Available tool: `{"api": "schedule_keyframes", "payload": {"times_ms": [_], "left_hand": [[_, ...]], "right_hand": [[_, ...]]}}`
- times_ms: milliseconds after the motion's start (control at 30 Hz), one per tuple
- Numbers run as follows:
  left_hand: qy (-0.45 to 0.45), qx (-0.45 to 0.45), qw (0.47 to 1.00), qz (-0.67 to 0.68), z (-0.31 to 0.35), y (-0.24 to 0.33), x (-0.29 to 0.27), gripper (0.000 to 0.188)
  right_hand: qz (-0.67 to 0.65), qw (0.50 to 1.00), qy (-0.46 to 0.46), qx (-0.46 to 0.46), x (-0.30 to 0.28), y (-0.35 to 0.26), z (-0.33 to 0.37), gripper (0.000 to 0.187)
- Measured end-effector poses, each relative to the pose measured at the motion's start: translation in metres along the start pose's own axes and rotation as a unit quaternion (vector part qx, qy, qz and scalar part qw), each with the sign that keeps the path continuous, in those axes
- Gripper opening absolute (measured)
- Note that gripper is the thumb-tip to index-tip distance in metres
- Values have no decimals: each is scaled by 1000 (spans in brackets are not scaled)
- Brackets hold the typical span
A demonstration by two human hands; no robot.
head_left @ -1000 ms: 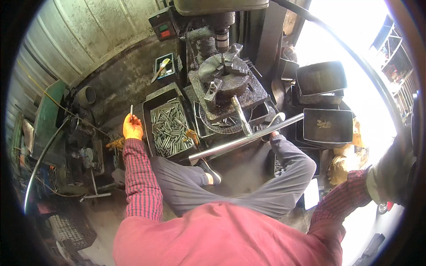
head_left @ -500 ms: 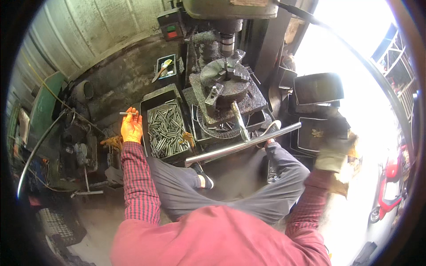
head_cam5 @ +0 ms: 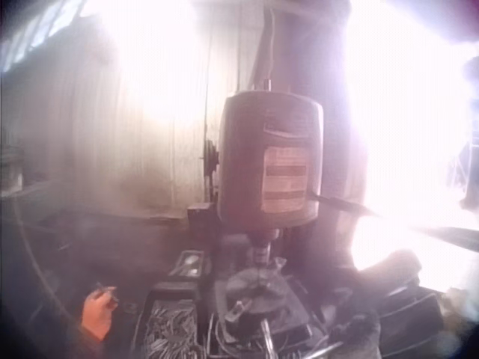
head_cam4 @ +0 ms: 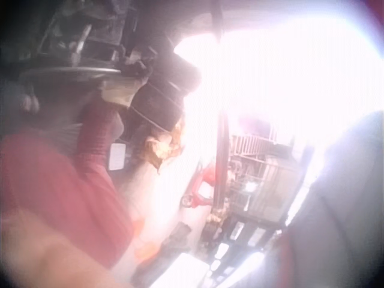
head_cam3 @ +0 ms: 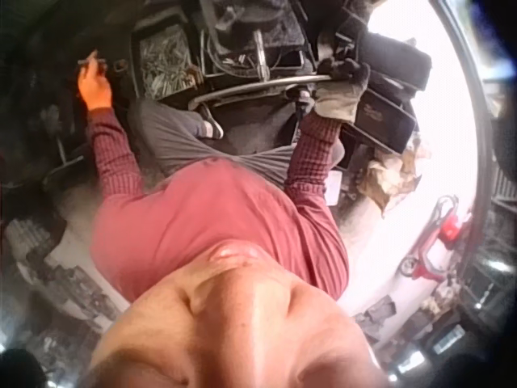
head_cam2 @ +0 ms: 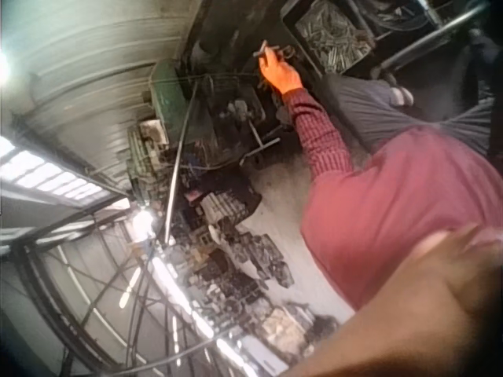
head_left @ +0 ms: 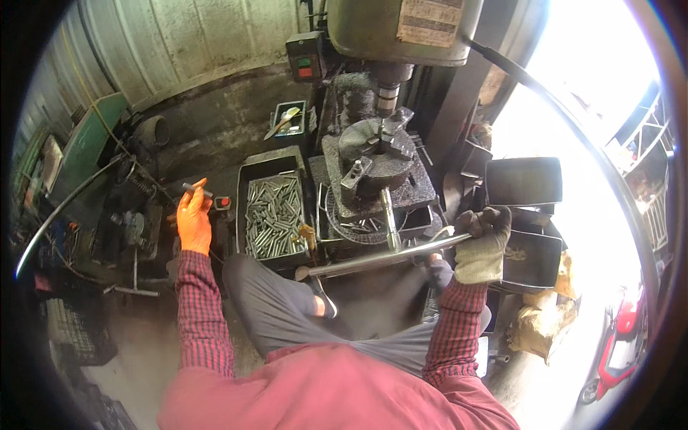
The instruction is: The person sits on the floor and repeatedly picks small metal parts from a tray, places them into a drill press vise, operates the machine to drill them, then removes and returns the parts to the tray. The cycle continues for the duration of the clip.
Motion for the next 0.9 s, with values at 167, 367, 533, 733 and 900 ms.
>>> {"api": "schedule_keyframes", "payload": {"times_ms": [167,367,533,733,900], "left_hand": [[-14,-7,1000,-11,21,4,46,21],[-62,-4,986,-158,128,-46,103,17],[-136,61,934,-325,195,-143,172,14],[-99,199,926,-304,203,-155,190,13],[-81,161,912,-369,218,-210,180,19]], "right_hand": [[-91,992,75,38,-36,18,7,72],[-54,967,-241,69,19,29,-1,72],[-78,971,-200,107,21,34,10,69],[-42,973,-199,111,25,35,7,66],[-16,998,-3,60,50,35,36,51]]}}
Point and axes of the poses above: each hand's wrist, its own z-axis away from the middle knuckle, its own x-axis out of the palm, y = z × x, the point moved 9 cm from there along -z, towards the middle knuckle, and after that the axes turned 8 degrees about y, right-handed, at the moved point
